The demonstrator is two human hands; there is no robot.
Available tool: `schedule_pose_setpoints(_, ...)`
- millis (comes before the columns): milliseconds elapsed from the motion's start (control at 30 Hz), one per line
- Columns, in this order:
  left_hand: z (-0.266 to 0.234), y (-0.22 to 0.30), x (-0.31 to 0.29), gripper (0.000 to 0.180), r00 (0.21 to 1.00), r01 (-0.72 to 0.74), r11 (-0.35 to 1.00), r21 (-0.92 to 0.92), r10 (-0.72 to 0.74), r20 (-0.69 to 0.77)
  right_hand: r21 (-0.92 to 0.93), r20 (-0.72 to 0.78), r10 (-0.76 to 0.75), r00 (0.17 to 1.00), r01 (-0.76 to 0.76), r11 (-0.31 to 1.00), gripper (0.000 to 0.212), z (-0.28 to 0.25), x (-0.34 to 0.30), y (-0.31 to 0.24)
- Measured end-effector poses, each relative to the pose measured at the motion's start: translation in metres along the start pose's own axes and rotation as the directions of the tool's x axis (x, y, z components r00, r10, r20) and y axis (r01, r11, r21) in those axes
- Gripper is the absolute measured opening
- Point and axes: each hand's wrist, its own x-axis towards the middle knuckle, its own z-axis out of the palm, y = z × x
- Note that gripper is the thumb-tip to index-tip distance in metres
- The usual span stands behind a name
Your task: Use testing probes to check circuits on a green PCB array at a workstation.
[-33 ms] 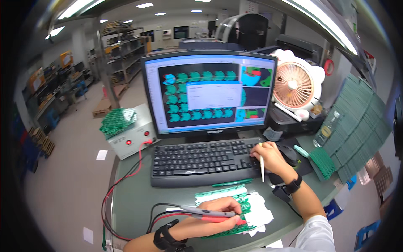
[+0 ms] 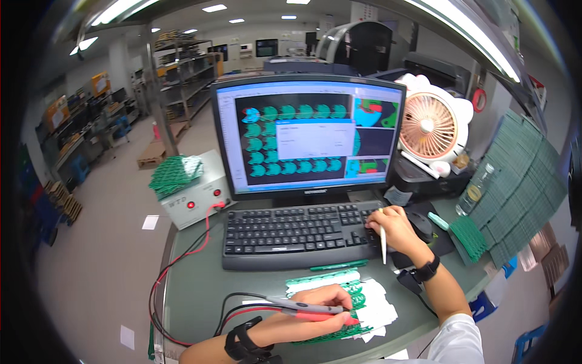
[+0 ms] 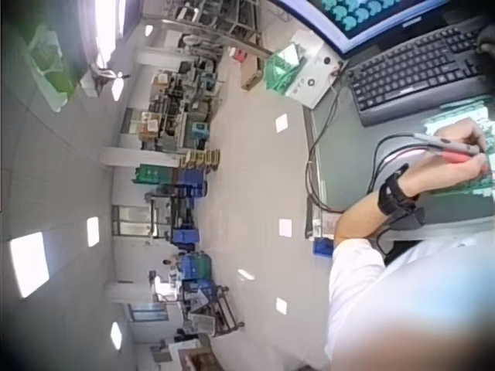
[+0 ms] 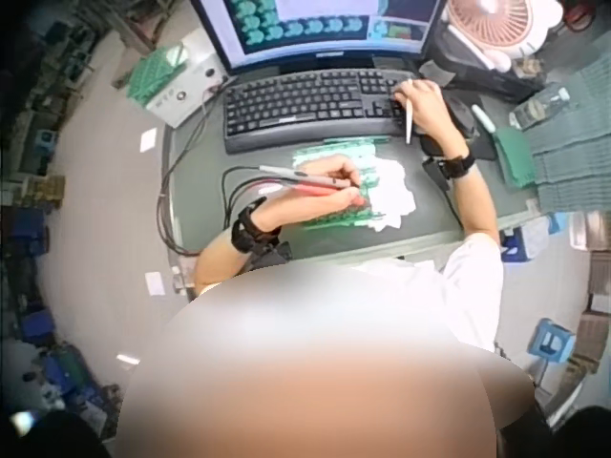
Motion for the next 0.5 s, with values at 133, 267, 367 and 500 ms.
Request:
schedule_pose_setpoints(133,0.000,-0.003,0.001,0.016,0.996,-0.092,0.996,-0.019,0.092,-0.001,-0.119,-0.213,0.116,0.970,-0.143,0.983,0.010,-0.005,-0.008,-0.004)
schedule_pose_setpoints(267,0.001,-0.002,0.002,0.016,0.995,-0.102,0.993,-0.055,0.103,0.009,-0.229,-0.241,0.171,0.955,-0.228,0.946,0.011,-0.009,-0.021,-0.002)
schedule_pose_setpoints(367,-0.004,0.005,-0.002,0.016,0.995,-0.087,0.981,-0.174,0.076,-0.070,-0.312,-0.127,0.172,0.977,-0.204,0.928,0.010,-0.014,-0.029,-0.003)
schedule_pose_setpoints(500,-0.036,0.016,-0.013,0.011,0.917,-0.271,0.955,-0.124,0.217,-0.335,-0.275,-0.049,0.108,0.993,-0.117,0.954,0.006,-0.028,-0.031,-0.008)
